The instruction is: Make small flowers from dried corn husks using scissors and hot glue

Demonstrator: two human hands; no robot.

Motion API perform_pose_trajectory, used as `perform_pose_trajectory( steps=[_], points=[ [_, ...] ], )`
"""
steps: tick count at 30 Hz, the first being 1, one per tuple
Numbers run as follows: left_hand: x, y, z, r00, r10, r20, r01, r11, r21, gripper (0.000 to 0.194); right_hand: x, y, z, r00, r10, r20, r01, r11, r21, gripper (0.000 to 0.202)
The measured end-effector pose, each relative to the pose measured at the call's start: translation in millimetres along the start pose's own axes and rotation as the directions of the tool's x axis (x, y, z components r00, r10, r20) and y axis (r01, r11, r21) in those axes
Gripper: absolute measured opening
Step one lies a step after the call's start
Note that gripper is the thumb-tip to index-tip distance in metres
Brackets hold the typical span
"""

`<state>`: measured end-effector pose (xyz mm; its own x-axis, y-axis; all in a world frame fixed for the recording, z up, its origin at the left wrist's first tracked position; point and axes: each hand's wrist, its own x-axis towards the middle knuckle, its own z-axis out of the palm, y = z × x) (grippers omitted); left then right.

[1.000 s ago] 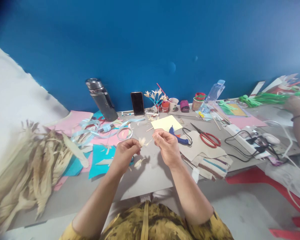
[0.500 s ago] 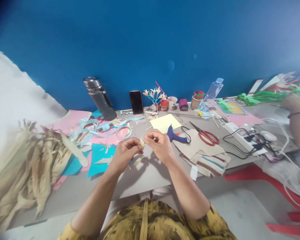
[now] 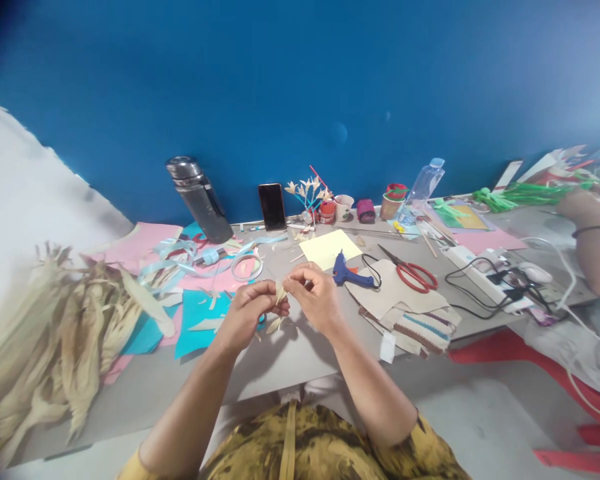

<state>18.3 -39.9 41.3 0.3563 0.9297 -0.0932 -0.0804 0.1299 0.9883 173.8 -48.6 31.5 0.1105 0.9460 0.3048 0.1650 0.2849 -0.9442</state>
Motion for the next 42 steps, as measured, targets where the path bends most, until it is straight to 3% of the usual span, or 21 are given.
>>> perform_pose_trajectory(
  steps=[11, 15, 21, 25, 27, 35, 39, 42],
  points=[
    [-3, 1, -6.3, 0.995, 0.031, 0.093, -0.035, 0.999, 0.035, 0.014, -5, -7, 0, 0.993, -0.114, -0.028, 0.111, 0.990, -0.090, 0.015],
    [-5, 2, -2.3, 0.999, 0.030, 0.023, -0.032, 0.993, 0.117, 0.020, -5, -6, -1, 0.994, -0.113, -0.014, 0.111, 0.991, -0.080, 0.015],
    [-5, 0, -1.2, 0.998, 0.050, -0.039, -0.042, 0.985, 0.168, 0.023, -7, 9, -10, 0.994, 0.046, -0.096, -0.037, 0.995, 0.097, 0.024],
    [-3, -2, -0.7, 0.993, 0.108, -0.037, -0.096, 0.964, 0.246, 0.026, -12, 12, -10, 0.993, 0.095, 0.064, -0.101, 0.991, 0.090, 0.025],
    [-2, -2, 1.1, 0.987, 0.152, -0.044, -0.135, 0.954, 0.268, 0.025, -14, 9, -7, 0.991, 0.113, 0.077, -0.120, 0.989, 0.084, 0.023],
    [-4, -3, 9.5, 0.960, 0.247, -0.130, -0.182, 0.908, 0.378, 0.028, -11, 4, -1, 0.999, 0.053, 0.000, -0.053, 0.998, 0.020, 0.019],
    [-4, -5, 10.8, 0.957, 0.246, -0.152, -0.183, 0.923, 0.340, 0.026, -14, 8, 1, 0.999, 0.045, -0.022, -0.044, 0.998, 0.038, 0.017],
    [-1, -10, 10.3, 0.968, 0.179, -0.177, -0.137, 0.964, 0.229, 0.023, -16, 10, 3, 0.998, 0.038, -0.043, -0.035, 0.997, 0.064, 0.016]
  ],
)
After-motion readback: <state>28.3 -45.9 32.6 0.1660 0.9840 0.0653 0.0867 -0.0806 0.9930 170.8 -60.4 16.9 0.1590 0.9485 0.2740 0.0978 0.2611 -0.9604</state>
